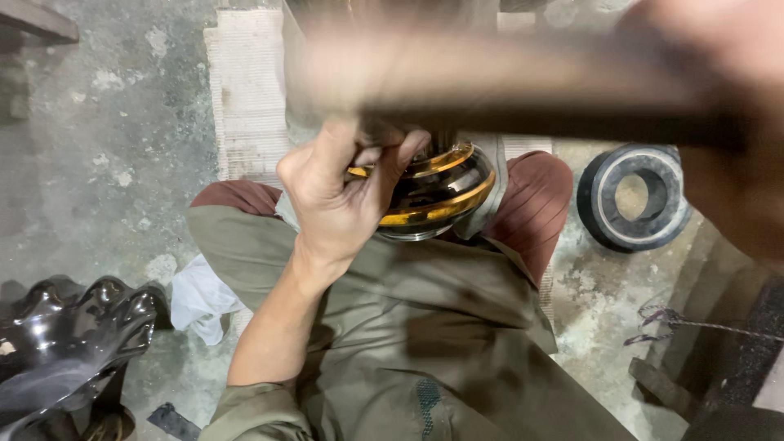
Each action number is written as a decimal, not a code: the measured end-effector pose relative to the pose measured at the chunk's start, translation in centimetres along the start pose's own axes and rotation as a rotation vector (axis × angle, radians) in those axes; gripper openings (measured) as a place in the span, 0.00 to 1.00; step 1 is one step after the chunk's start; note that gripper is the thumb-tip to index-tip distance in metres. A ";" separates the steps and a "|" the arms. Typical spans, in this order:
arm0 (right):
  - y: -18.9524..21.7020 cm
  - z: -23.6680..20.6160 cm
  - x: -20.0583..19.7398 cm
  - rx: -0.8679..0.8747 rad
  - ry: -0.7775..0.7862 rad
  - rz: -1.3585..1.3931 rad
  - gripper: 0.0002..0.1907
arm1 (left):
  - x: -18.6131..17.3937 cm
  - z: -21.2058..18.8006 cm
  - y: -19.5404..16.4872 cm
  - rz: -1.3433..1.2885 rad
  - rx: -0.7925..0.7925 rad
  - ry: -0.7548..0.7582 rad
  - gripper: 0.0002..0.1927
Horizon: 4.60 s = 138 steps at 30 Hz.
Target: The person sits on the floor holding a small wooden punch against the brass band on the base of a black lacquered vase and repeatedly strikes the punch with a wooden mallet to seat the band. They reposition the punch around the ring and continue tapping.
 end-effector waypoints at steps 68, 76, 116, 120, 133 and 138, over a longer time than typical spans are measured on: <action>-0.1 -10.3 10.0 0.256 -0.432 0.524 0.20 | 5.4 8.2 -3.5 0.115 0.223 1.019 0.19; -1.3 -11.0 11.2 0.309 -0.300 0.617 0.19 | 5.0 10.1 -4.7 0.146 0.146 0.860 0.27; -3.2 -8.8 11.6 0.178 -0.453 0.731 0.19 | 7.7 11.4 -4.2 0.224 0.102 1.111 0.10; -3.7 -8.5 10.4 0.181 -0.469 0.770 0.17 | 6.7 11.2 -4.9 0.150 0.213 1.008 0.13; -5.2 -7.1 6.6 0.088 -0.269 0.554 0.20 | 4.8 8.8 -3.6 0.114 0.170 0.792 0.11; -5.1 -6.7 6.0 0.118 -0.174 0.522 0.21 | 4.3 7.8 -3.3 0.151 0.155 0.708 0.15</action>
Point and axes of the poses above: each hand's wrist, its own z-axis towards the middle knuckle, its own x-axis out of the palm, y = z × x, the point moved 8 cm from there along z, towards the middle knuckle, and after that the axes turned 14 degrees about y, right-handed, at the moved point
